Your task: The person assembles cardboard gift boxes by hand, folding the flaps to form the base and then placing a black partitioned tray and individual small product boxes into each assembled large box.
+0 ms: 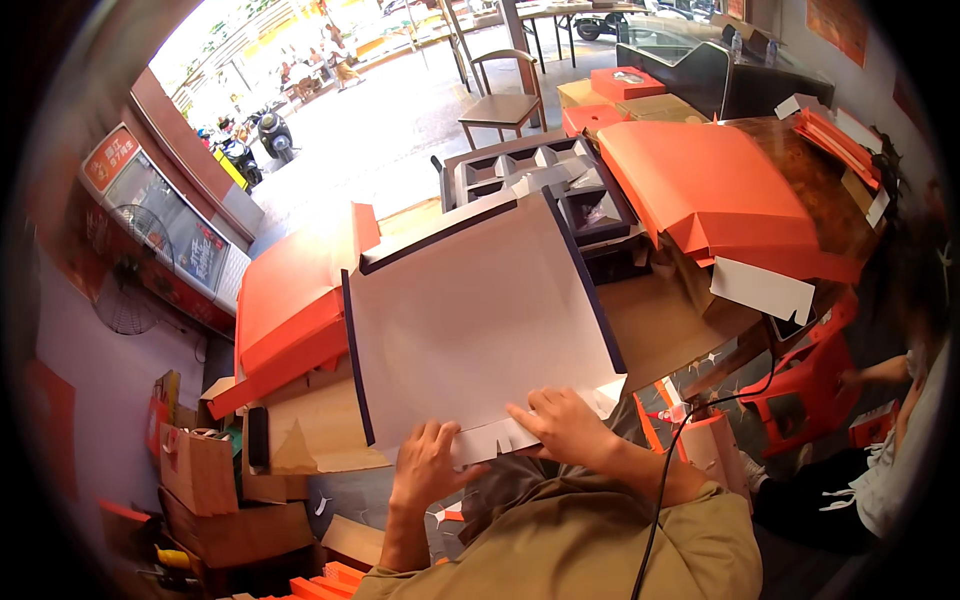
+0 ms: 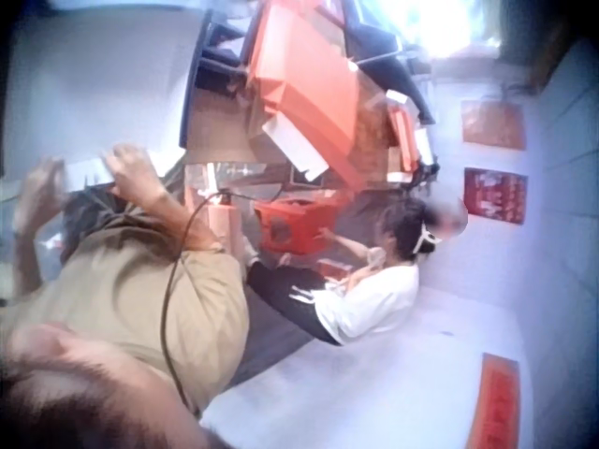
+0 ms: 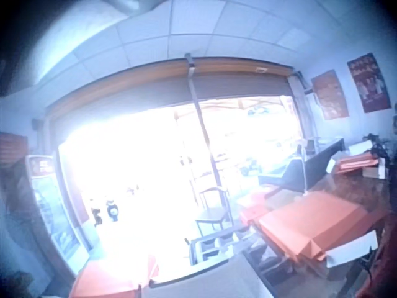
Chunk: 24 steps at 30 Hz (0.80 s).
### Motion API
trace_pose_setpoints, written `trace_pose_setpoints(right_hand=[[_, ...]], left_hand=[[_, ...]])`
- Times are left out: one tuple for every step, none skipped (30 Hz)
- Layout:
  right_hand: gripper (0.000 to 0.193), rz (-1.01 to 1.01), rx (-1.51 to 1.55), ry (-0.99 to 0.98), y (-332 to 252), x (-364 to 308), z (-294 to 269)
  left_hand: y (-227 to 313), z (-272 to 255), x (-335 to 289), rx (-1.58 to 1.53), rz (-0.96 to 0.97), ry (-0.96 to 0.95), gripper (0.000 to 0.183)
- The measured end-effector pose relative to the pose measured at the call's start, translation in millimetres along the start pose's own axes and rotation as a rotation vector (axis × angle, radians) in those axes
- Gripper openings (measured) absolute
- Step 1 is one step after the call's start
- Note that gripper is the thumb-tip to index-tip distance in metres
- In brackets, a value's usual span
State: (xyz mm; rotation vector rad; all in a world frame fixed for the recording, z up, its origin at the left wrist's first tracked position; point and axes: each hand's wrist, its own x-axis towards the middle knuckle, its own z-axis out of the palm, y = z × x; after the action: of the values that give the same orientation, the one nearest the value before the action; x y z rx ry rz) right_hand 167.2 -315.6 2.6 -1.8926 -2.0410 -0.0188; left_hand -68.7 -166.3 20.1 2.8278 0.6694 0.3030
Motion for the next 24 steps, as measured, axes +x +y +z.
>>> trace_pose_setpoints(right_hand=[[0.069,-0.008,-0.013,0.004,0.0,1.5,-2.1],[0.065,-0.016,-0.028,0.007,0.6,2.3,-6.6],[0.062,-0.025,-0.043,0.01,0.9,2.6,-10.8],[0.058,-0.027,-0.041,-0.017,1.0,2.2,-15.1],[0.054,-0.031,-0.043,-0.044,1.5,2.3,-19.9],[0.051,-0.034,-0.045,-0.072,1.9,1.8,-22.3],[0.048,-0.045,-0.048,-0.069,2.7,-0.3,-22.0],[0.045,-0.058,-0.053,-0.066,4.0,-3.1,-21.3],[0.042,-0.07,-0.057,-0.063,5.1,-5.1,-21.9],[0.04,-0.064,-0.062,-0.029,6.2,-6.9,-24.8],[0.039,-0.058,-0.067,0.004,6.2,-8.0,-31.7],[0.037,-0.051,-0.071,0.037,6.4,-9.0,-36.9],[0.037,-0.016,-0.084,0.017,7.1,-9.6,-39.5],[0.037,0.022,-0.098,0.0,7.9,-10.2,-41.9],[0.036,0.059,-0.112,-0.018,8.8,-11.3,-43.3],[0.037,0.088,-0.129,-0.052,12.6,-13.7,-39.9],[0.037,0.091,-0.107,-0.024,16.2,-14.6,-36.0],[0.038,0.092,-0.085,0.003,19.6,-14.9,-32.1],[0.039,0.093,-0.063,0.031,21.8,-14.6,-28.8],[0.038,0.081,-0.056,0.061,21.9,-13.1,-25.0],[0.037,0.069,-0.049,0.092,19.6,-10.1,-20.8],[0.037,0.056,-0.042,0.122,15.6,-7.4,-17.8],[0.036,0.052,-0.041,0.118,9.1,-6.0,-14.3],[0.036,0.045,-0.044,0.116,1.0,-4.0,-10.4]], left_hand=[[1.7,-3.2,-0.3,0.002,0.002,0.008,0.069],[2.0,-2.8,-1.2,-0.004,0.015,0.018,0.067],[2.0,-2.0,-2.6,-0.01,0.027,0.028,0.065],[2.2,-1.7,-3.5,-0.017,0.038,0.038,0.063],[3.0,-2.6,-2.9,-0.003,0.068,0.055,0.06],[4.6,-4.8,-2.2,0.01,0.098,0.071,0.058],[6.4,-7.3,-1.3,0.023,0.128,0.086,0.056],[9.0,-10.3,-1.0,-0.007,0.1,0.05,0.054],[12.1,-13.5,-0.6,-0.037,0.072,0.013,0.053],[13.7,-15.1,0.3,-0.067,0.045,-0.024,0.051],[13.6,-14.9,1.1,-0.049,0.055,0.003,0.051],[12.7,-14.4,1.8,-0.032,0.064,0.031,0.052],[12.2,-14.4,2.6,-0.014,0.074,0.059,0.052],[14.1,-18.6,4.3,-0.01,0.061,0.063,0.054],[14.2,-18.3,5.3,-0.01,0.067,0.09,0.054],[13.9,-17.4,6.0,-0.011,0.072,0.117,0.054],[13.6,-16.3,6.3,-0.01,0.077,0.144,0.054],[12.8,-12.7,5.1,0.004,0.071,0.142,0.055],[12.0,-7.3,2.9,0.019,0.063,0.14,0.056],[13.3,-5.1,2.8,0.031,0.056,0.137,0.058],[14.9,-4.8,3.9,0.014,0.075,0.164,0.058],[17.1,-6.2,6.3,-0.004,0.094,0.19,0.059],[19.8,-7.4,8.7,-0.021,0.111,0.215,0.059],[22.5,-8.2,11.5,-0.007,0.122,0.217,0.057]])
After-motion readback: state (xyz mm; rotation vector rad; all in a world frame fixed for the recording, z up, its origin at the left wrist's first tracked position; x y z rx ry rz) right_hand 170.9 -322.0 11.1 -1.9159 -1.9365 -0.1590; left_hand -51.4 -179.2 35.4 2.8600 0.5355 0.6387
